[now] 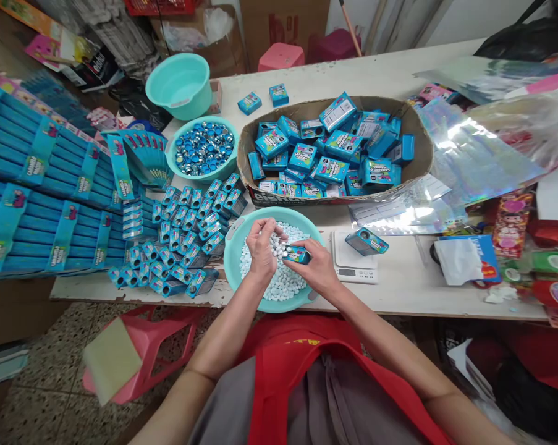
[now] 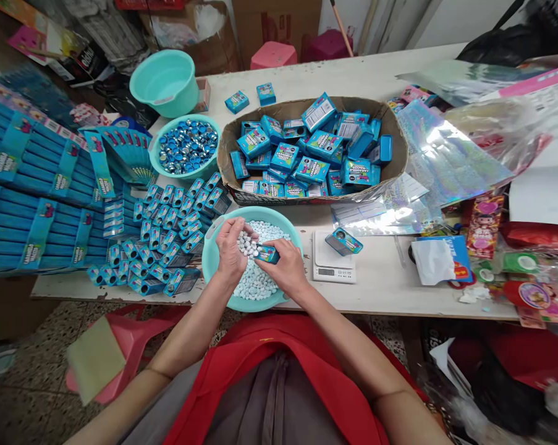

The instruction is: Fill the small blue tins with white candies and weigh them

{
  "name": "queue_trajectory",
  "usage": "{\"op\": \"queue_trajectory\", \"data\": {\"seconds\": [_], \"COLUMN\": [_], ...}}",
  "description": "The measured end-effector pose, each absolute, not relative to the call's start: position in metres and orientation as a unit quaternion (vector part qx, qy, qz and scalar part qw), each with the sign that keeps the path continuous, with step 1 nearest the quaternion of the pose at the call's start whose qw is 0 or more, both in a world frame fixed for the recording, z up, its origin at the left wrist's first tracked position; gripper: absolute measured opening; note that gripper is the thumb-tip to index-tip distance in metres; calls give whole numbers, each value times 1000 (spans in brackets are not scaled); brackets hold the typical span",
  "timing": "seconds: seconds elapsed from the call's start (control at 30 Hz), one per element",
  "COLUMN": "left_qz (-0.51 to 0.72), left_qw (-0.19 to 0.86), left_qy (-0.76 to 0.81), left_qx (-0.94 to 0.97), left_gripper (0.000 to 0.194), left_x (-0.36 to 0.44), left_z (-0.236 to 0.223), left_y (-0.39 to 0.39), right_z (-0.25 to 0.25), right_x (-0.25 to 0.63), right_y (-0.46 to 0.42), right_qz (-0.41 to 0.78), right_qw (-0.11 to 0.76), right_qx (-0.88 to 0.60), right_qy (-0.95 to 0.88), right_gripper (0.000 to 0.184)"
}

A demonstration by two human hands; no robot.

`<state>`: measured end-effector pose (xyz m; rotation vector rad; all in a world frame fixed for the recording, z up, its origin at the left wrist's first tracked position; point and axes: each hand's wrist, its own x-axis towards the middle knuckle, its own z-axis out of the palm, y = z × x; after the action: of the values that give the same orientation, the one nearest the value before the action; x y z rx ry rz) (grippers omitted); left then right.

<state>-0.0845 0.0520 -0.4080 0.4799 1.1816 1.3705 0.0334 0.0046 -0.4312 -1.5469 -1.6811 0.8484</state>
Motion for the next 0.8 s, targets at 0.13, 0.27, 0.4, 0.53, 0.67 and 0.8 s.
{"op": "queue_trajectory", "data": {"seconds": [0.13, 0.27, 0.4, 0.53, 0.67, 0.8], "left_qz": [583, 586, 586, 578, 578, 552], "left_qw": [590, 597, 600, 605, 611, 635], "left_qy": [510, 493, 489, 481, 470, 468], "left_qx": [228, 240, 240, 262, 267, 272], "left_gripper": [26, 24, 23, 26, 30, 30], "left_x": [-85, -84, -84, -85, -82, -83], "left_z": [-408, -406, -402, -401, -402, -404], "left_y": [52, 52, 52, 52, 51, 52], "right_z": [-428, -425, -425, -425, -426, -427], "right_x": [34, 33, 33, 33, 33, 36], "right_y": [8, 9, 8, 7, 7, 6], "right_qz": [332, 325, 344, 355, 365, 378], "right_qw": [353, 359, 358, 370, 378, 374], "right_qx": [-597, -602, -585, -582, -585, -584], "right_qy": [-640, -636, -641, -631, -618, -613], "right_gripper": [27, 27, 29, 31, 29, 30]}}
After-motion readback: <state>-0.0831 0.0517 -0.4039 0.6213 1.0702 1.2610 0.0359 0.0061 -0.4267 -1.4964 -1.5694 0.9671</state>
